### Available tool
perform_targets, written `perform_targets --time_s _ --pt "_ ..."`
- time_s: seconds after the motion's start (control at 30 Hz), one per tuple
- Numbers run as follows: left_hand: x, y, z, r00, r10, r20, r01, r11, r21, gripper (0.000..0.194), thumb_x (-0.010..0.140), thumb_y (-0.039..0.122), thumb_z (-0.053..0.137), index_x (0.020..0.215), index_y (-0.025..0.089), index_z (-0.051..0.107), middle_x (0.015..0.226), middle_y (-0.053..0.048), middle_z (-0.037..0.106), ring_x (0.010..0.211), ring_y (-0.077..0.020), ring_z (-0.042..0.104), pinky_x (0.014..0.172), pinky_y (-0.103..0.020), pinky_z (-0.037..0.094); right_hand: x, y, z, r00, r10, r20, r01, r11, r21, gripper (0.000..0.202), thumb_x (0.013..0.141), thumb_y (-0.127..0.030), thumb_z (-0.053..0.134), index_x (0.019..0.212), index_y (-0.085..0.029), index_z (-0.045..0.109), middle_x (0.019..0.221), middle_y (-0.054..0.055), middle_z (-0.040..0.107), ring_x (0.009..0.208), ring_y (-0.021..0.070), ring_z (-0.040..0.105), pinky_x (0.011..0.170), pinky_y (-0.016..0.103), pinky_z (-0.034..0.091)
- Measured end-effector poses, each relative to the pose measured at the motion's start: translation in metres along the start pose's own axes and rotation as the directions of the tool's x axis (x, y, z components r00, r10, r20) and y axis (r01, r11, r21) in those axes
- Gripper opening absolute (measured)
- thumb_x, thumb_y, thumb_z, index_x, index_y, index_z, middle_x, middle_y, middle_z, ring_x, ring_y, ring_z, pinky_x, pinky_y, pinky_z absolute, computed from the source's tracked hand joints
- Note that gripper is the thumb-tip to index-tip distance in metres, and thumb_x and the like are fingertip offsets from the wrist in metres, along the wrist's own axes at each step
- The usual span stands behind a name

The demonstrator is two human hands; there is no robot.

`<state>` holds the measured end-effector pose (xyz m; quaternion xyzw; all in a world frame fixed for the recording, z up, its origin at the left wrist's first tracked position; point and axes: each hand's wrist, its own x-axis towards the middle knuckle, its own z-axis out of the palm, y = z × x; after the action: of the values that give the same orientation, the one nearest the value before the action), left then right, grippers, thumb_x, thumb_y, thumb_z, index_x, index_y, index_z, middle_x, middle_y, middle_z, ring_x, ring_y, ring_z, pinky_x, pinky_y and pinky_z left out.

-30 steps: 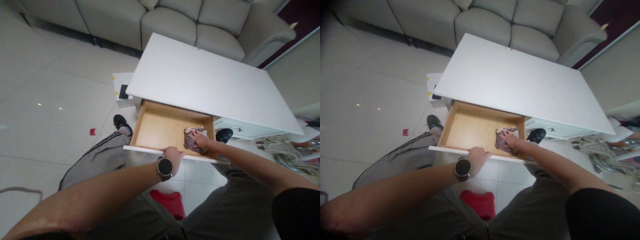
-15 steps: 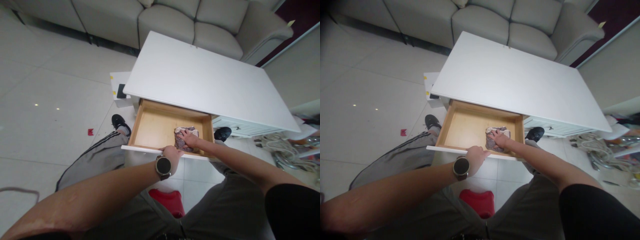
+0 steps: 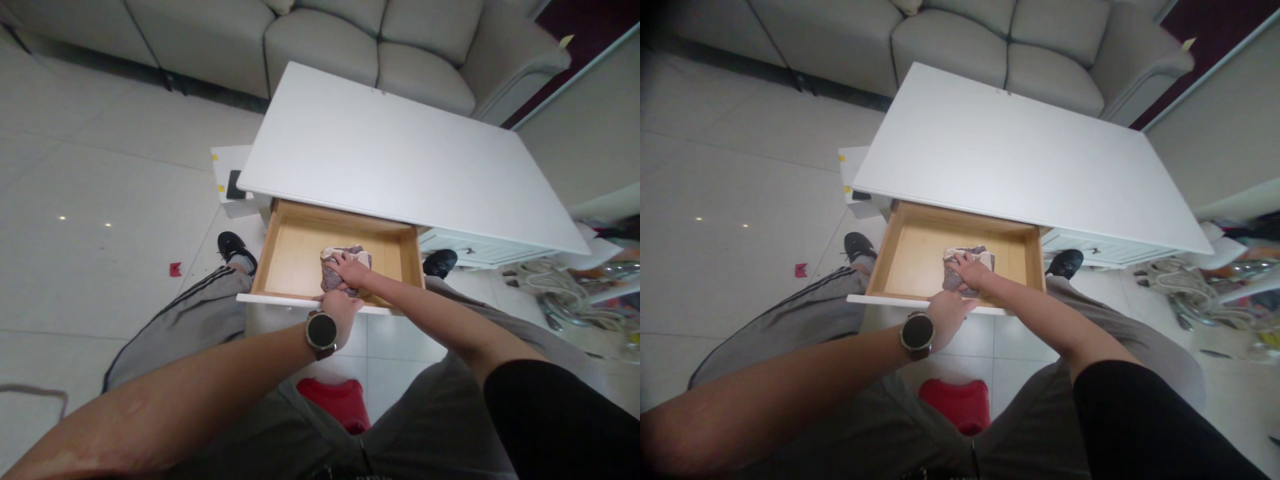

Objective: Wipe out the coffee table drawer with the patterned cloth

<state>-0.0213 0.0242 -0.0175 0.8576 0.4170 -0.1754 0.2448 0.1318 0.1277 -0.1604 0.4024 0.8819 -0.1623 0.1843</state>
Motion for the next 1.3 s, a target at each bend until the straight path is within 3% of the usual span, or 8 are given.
perform_targets --time_s 0.2,0.43,0.57,0.83,0.97,1.1,1.3 --pt "-0.002 0.001 -0.009 0.998 0.012 0.065 -0.013 1.000 0.016 0.041 0.102 0.011 0.042 0.133 0.020 0.067 0.111 -0.016 0.077 0.099 -0.0298 0.075 0.080 -0.038 0.054 -0.009 0.011 0.004 1.000 0.009 -0.030 -0.008 0.999 0.041 0.095 0.075 -0.043 0.088 0.158 -0.023 0.046 0.160 0.020 0.036 0.136 0.0411 0.041 0.104 0.056 0.050" --pt "-0.002 -0.001 -0.003 0.998 0.047 0.034 -0.047 0.999 0.019 0.036 0.098 0.009 0.049 0.129 0.020 0.065 0.109 -0.016 0.076 0.097 -0.0292 0.073 0.079 -0.038 0.053 -0.073 0.078 0.025 0.992 0.122 0.036 -0.121 0.992 -0.039 0.101 0.071 -0.045 0.088 0.159 -0.016 0.047 0.162 0.024 0.038 0.139 0.0463 0.042 0.105 0.056 0.049" --pt "-0.003 -0.003 -0.001 0.998 0.061 0.016 -0.061 0.998 0.005 0.031 0.098 0.010 0.051 0.124 0.018 0.066 0.107 -0.016 0.076 0.095 -0.0281 0.072 0.079 -0.037 0.051 -0.103 0.104 0.036 0.978 0.200 0.062 -0.197 0.979 -0.048 0.101 0.071 -0.049 0.084 0.161 -0.019 0.048 0.165 0.023 0.038 0.143 0.0482 0.041 0.102 0.057 0.049" --pt "-0.006 -0.002 -0.007 0.999 0.048 0.016 -0.048 0.999 -0.021 0.032 0.099 0.011 0.048 0.123 0.018 0.068 0.106 -0.014 0.076 0.098 -0.0276 0.073 0.081 -0.038 0.054 -0.088 0.120 0.025 0.982 0.176 0.068 -0.172 0.983 -0.065 0.108 0.066 -0.042 0.087 0.163 -0.020 0.044 0.166 0.022 0.035 0.143 0.0485 0.039 0.107 0.057 0.046" --pt "-0.006 0.000 -0.006 1.000 0.012 0.023 -0.011 1.000 -0.021 0.036 0.100 0.011 0.044 0.126 0.019 0.067 0.109 -0.015 0.075 0.100 -0.0290 0.073 0.081 -0.040 0.055 -0.080 0.105 0.023 0.988 0.155 0.021 -0.154 0.987 -0.055 0.105 0.069 -0.045 0.088 0.160 -0.015 0.046 0.161 0.025 0.038 0.139 0.0469 0.042 0.112 0.056 0.042" --pt "-0.005 0.001 -0.005 0.999 -0.007 0.037 0.007 1.000 -0.020 0.040 0.101 0.010 0.039 0.127 0.019 0.068 0.110 -0.016 0.076 0.101 -0.0292 0.073 0.080 -0.039 0.054 -0.055 0.058 0.023 0.994 0.108 -0.012 -0.108 0.994 -0.008 0.102 0.073 -0.047 0.088 0.160 -0.018 0.042 0.160 0.024 0.037 0.135 0.0456 0.042 0.106 0.059 0.045" --pt "-0.002 0.002 -0.005 0.998 -0.018 0.059 0.018 1.000 0.000 0.042 0.102 0.010 0.037 0.126 0.019 0.070 0.111 -0.016 0.077 0.104 -0.0299 0.073 0.081 -0.038 0.053 0.009 -0.010 0.005 0.998 0.055 -0.040 -0.052 0.996 0.074 0.100 0.076 -0.047 0.088 0.161 -0.026 0.039 0.165 0.021 0.031 0.143 0.0460 0.036 0.104 0.061 0.049"
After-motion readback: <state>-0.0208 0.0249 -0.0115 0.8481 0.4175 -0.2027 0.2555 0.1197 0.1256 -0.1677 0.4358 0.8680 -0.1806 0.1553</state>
